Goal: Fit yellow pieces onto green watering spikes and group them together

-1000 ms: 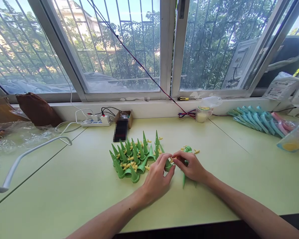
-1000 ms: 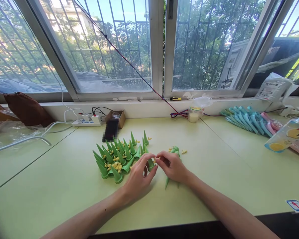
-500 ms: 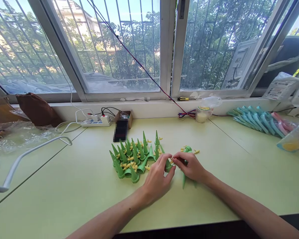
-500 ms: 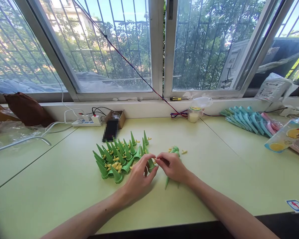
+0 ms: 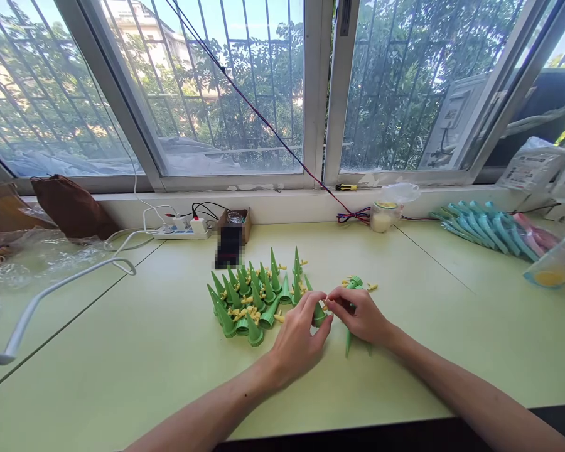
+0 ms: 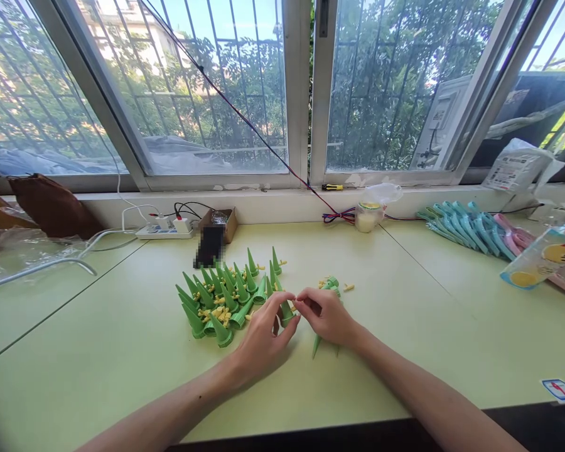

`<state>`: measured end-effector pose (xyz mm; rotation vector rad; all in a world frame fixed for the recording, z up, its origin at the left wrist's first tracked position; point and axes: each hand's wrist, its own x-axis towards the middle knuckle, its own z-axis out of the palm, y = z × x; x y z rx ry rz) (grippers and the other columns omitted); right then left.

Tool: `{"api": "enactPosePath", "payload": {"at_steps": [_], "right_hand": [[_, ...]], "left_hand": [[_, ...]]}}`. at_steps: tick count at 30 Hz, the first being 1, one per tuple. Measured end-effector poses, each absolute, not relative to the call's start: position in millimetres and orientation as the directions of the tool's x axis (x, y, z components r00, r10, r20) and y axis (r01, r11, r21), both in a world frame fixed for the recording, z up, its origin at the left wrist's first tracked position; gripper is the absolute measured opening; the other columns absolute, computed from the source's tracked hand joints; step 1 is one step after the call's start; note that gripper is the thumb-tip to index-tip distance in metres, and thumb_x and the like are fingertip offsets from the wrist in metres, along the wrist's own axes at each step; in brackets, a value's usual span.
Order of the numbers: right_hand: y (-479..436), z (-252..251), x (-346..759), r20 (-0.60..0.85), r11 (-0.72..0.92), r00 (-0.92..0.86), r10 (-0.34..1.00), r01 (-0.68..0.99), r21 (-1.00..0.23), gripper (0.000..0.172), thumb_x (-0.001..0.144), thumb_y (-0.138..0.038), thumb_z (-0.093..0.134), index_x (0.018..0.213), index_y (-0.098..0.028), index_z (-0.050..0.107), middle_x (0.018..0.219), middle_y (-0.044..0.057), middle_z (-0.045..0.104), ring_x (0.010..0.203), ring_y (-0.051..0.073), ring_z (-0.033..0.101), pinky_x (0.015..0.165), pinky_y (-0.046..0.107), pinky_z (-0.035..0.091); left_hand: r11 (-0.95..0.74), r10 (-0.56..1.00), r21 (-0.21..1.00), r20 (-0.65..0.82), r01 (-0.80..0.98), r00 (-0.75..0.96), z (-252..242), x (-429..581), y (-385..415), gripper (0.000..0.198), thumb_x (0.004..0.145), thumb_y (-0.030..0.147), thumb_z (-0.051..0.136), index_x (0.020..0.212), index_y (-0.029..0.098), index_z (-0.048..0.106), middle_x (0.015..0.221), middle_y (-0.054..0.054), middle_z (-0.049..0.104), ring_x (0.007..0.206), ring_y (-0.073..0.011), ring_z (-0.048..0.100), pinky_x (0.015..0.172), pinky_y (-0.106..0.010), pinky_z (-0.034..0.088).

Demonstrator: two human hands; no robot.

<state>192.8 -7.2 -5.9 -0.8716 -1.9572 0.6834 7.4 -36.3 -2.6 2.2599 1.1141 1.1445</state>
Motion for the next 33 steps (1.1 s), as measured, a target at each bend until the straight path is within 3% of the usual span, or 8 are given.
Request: {"api": "enactPosePath", "payload": {"at_steps": [6,13,21,27,33], "right_hand": [[-2.2,-11.9,193.7,0.505,0.615,-0.360,0.785,0.355,-0.704,0.046,0.103,-0.046,0.050,0.065,-0.020,0.051,0.053,-0.005,0.042,0.051,0.011,0.033,0.051,0.026,0.029],[-7.4,-4.6,193.0,0.484,0.601,-0.377,0.790,0.319,-0.733,0.035,0.102,-0.047,0.052,0.088,-0.018,0.065,0.066,0.002,0.061,0.055,0.013,0.045,0.052,0.027,0.036],[-1.9,-12.4,193.2,0.503,0.612,-0.356,0.788,0.354,-0.708,0.047,0.103,-0.047,0.050,0.064,-0.020,0.051,0.054,-0.005,0.041,0.051,0.011,0.033,0.050,0.026,0.030],[-5.7,-7.8,193.3,0.491,0.611,-0.375,0.786,0.350,-0.711,0.034,0.102,-0.046,0.053,0.083,-0.019,0.064,0.061,-0.001,0.055,0.053,0.012,0.041,0.052,0.026,0.036],[-5.7,-7.0,192.9,0.496,0.617,-0.381,0.781,0.341,-0.710,0.037,0.102,-0.046,0.052,0.077,-0.019,0.062,0.059,-0.002,0.052,0.052,0.012,0.040,0.050,0.026,0.035]], "left_hand": [[-0.619,0.785,0.613,0.498,0.491,0.368,-2.9,7.7,-37.0,0.027,0.094,0.017,0.056,0.120,0.023,0.052,0.109,-0.004,0.066,0.066,-0.0107,0.057,0.065,-0.027,0.048],[-0.619,0.785,0.609,0.502,0.496,0.363,-2.5,7.3,-36.1,0.027,0.094,0.016,0.055,0.119,0.023,0.053,0.106,-0.003,0.067,0.067,-0.0116,0.058,0.066,-0.027,0.049],[-0.620,0.784,0.600,0.500,0.505,0.368,-2.7,7.2,-37.0,0.029,0.094,0.019,0.056,0.122,0.023,0.052,0.106,-0.004,0.067,0.068,-0.0124,0.060,0.064,-0.027,0.050],[-0.606,0.795,0.603,0.481,0.519,0.368,-1.9,6.6,-37.0,0.031,0.092,0.017,0.055,0.123,0.022,0.051,0.102,-0.004,0.067,0.067,-0.0128,0.059,0.063,-0.028,0.049],[-0.592,0.806,0.602,0.464,0.536,0.368,-2.7,6.7,-37.1,0.030,0.094,0.020,0.055,0.124,0.022,0.051,0.098,-0.003,0.067,0.068,-0.0135,0.059,0.062,-0.027,0.048]]}}
